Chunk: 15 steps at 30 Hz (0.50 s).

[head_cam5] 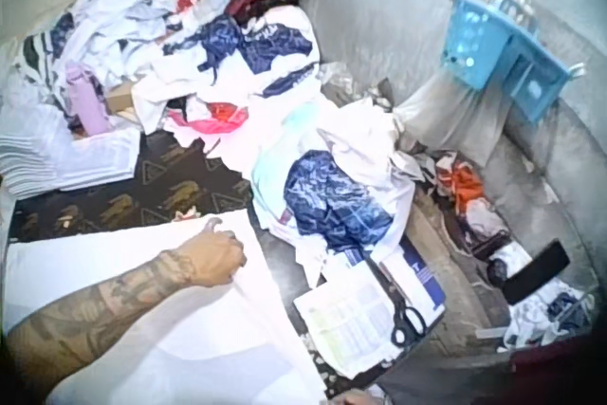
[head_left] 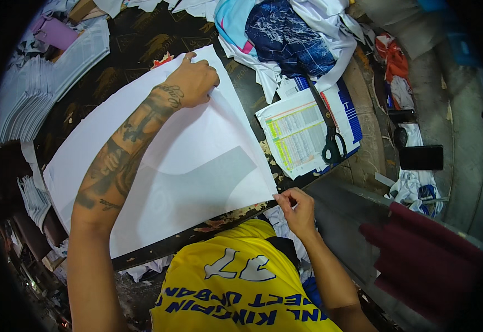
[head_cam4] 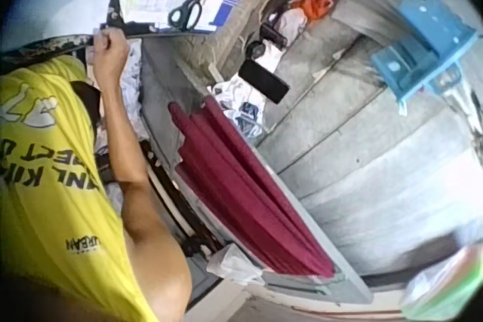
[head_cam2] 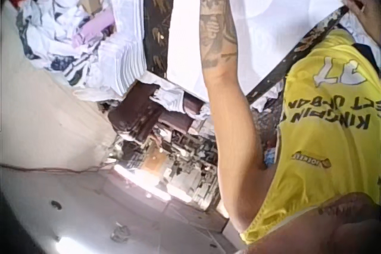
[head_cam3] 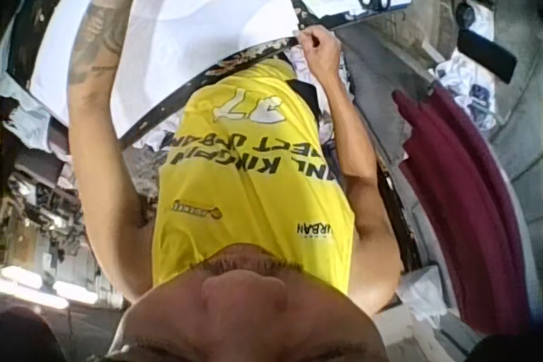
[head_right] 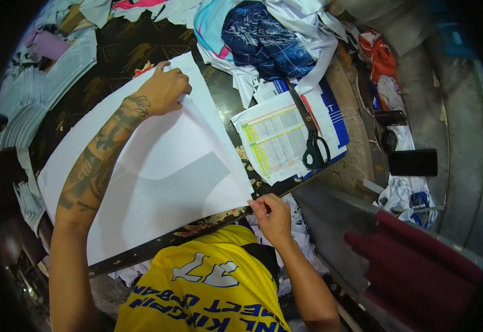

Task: The person cuts large white printed fabric sheets on a table using scissors, following printed outlines. They repeatedly flip the sheets, trim edges, and stack the cut pieces. The person also handles and stacks finished printed jersey tops.

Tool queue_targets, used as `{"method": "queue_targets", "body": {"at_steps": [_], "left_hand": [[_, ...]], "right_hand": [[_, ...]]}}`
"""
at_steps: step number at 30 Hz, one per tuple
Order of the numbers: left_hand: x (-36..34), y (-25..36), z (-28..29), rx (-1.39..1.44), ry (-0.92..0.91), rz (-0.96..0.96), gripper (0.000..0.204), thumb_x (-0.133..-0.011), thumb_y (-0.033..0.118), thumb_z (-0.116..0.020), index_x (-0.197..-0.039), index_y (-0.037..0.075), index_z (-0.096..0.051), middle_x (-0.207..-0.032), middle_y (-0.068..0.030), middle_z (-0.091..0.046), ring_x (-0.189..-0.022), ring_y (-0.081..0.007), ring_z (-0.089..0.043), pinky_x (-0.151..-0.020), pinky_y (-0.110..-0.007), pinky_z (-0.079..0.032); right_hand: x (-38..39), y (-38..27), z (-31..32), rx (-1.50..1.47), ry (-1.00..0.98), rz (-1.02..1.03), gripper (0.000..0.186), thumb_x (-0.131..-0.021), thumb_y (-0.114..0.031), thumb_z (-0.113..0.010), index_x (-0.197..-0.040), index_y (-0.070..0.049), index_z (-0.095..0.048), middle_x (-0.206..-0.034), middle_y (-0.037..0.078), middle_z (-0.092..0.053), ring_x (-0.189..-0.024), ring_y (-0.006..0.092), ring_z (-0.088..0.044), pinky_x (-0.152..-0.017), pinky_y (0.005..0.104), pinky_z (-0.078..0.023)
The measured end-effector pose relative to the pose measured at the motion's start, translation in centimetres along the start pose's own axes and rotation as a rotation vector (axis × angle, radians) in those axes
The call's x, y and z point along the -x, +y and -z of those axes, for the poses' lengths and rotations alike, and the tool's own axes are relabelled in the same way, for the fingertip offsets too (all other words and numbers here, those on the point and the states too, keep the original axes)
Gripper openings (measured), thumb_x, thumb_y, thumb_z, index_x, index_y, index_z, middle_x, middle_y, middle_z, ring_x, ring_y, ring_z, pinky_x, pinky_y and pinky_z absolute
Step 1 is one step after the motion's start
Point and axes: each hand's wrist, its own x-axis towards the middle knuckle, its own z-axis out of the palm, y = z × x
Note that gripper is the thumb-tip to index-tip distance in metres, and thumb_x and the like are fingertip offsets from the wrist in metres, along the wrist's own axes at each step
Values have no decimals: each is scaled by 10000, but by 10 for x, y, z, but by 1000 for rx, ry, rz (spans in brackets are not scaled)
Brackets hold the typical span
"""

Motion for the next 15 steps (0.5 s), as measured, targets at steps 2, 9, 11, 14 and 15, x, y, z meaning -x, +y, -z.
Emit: {"method": "queue_targets", "body": {"at_steps": [2,9,11,14,15], "left_hand": [[-11,4,2,19,-6,-38,256,-855,127,-797,-1110,134,-794,-985,-77,-778,-1103,-266,-732,-1233,-643,-315],[-13,23,-23,22,47,121,384,-869,211,-816,-1238,132,-743,-1231,-103,-713,-1317,-283,-596,-1273,-617,-270],[10,42,-35,82,373,161,452,-864,203,-810,-1292,125,-689,-1299,-129,-668,-1352,-298,-557,-1265,-609,-276],[67,98,-56,324,625,294,433,-888,176,-791,-1275,79,-624,-1281,-151,-614,-1288,-343,-543,-1162,-545,-366],[92,121,-63,458,596,348,406,-886,179,-797,-1240,61,-637,-1234,-149,-626,-1240,-351,-557,-1109,-524,-397]], "right_hand": [[-14,20,0,-14,-70,0,235,-972,-167,-784,-857,22,-705,-742,109,-616,-647,216,-579,-620,356,-462],[-33,25,-20,26,-129,-118,254,-963,-222,-804,-876,-11,-693,-688,93,-628,-604,242,-588,-602,375,-468],[-30,25,-23,108,-140,-129,271,-960,-245,-809,-883,-20,-679,-685,90,-638,-601,257,-604,-600,386,-477],[-29,17,-25,101,-142,-11,294,-954,-225,-812,-877,-19,-618,-685,102,-637,-609,283,-614,-611,405,-494],[-30,10,-25,72,-136,-43,283,-946,-200,-815,-875,-20,-609,-676,96,-618,-606,265,-598,-610,399,-491]]}}
